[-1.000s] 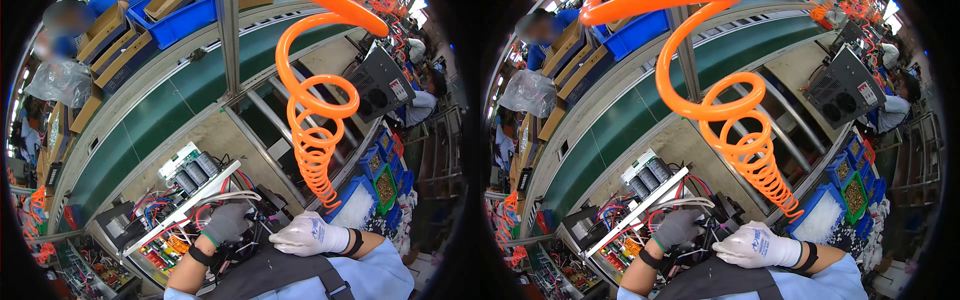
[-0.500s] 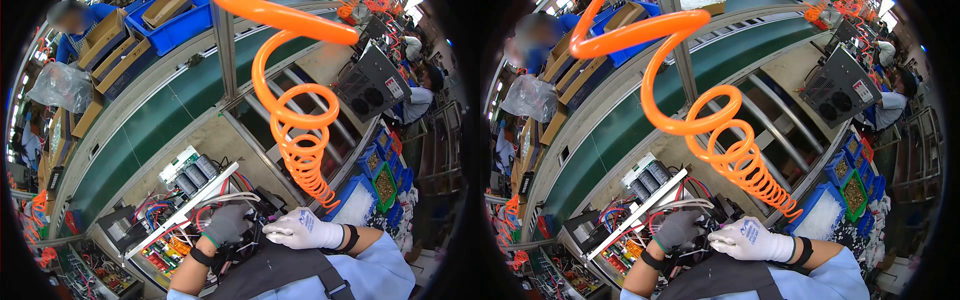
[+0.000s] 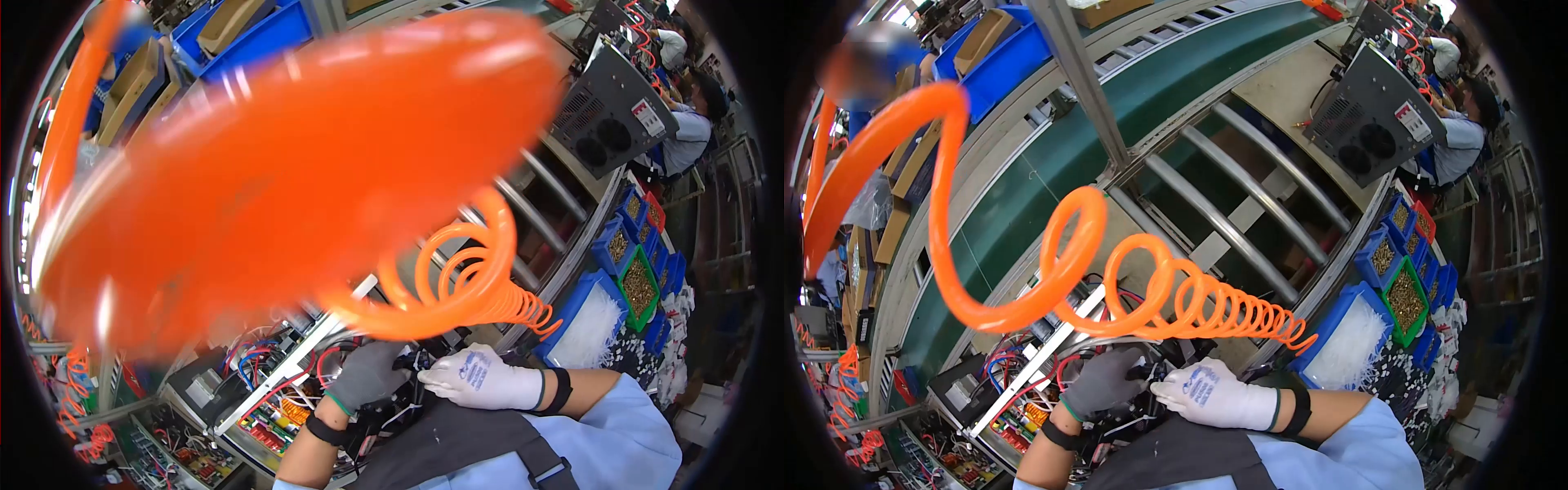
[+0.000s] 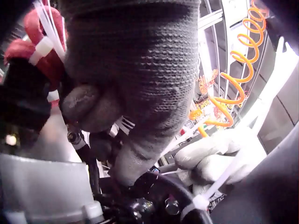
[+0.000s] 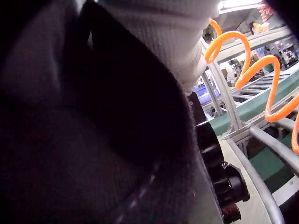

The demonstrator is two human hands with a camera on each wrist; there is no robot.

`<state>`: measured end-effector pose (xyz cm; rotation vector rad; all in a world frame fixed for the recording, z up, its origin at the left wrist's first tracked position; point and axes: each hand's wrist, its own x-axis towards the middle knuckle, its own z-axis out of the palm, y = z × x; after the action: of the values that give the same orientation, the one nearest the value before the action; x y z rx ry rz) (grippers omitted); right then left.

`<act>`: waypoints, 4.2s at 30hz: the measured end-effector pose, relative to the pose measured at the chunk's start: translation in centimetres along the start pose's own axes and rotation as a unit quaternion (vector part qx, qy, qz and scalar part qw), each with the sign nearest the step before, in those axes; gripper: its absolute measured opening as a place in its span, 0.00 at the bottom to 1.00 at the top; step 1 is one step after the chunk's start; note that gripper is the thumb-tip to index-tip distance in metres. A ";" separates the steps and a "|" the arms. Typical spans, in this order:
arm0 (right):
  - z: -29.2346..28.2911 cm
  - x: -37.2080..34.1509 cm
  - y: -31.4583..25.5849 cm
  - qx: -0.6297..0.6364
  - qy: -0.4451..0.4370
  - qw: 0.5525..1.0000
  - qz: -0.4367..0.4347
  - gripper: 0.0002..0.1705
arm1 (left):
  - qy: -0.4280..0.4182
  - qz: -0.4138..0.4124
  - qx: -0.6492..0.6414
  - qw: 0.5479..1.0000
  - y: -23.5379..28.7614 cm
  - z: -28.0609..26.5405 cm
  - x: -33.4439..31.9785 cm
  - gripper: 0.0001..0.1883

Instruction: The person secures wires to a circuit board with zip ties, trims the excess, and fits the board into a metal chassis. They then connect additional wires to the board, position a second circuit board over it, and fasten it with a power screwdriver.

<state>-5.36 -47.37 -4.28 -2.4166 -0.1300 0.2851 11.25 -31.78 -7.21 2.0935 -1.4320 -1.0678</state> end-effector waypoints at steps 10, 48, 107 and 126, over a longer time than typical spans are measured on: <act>0.5 0.3 0.8 -0.003 -0.028 1.000 -0.010 0.19 | -0.065 -0.128 -0.464 0.874 -6.7 4.9 1.5 0.21; 0.6 5.3 3.1 0.443 -0.023 0.853 0.274 0.21 | 0.227 -0.170 -0.254 0.925 1.4 4.2 0.4 0.09; -2.9 7.0 3.5 0.438 -0.158 0.872 0.152 0.09 | 0.104 -0.063 -0.175 0.977 0.1 4.0 -1.6 0.15; -1.7 8.4 2.9 0.331 -0.132 0.934 0.003 0.07 | 0.034 -0.092 -0.110 0.989 -0.5 4.5 -1.9 0.18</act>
<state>3.24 -49.26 -6.35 -1.7023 -0.1233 0.5582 7.70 -29.45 -9.71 2.1078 -1.0525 -1.1537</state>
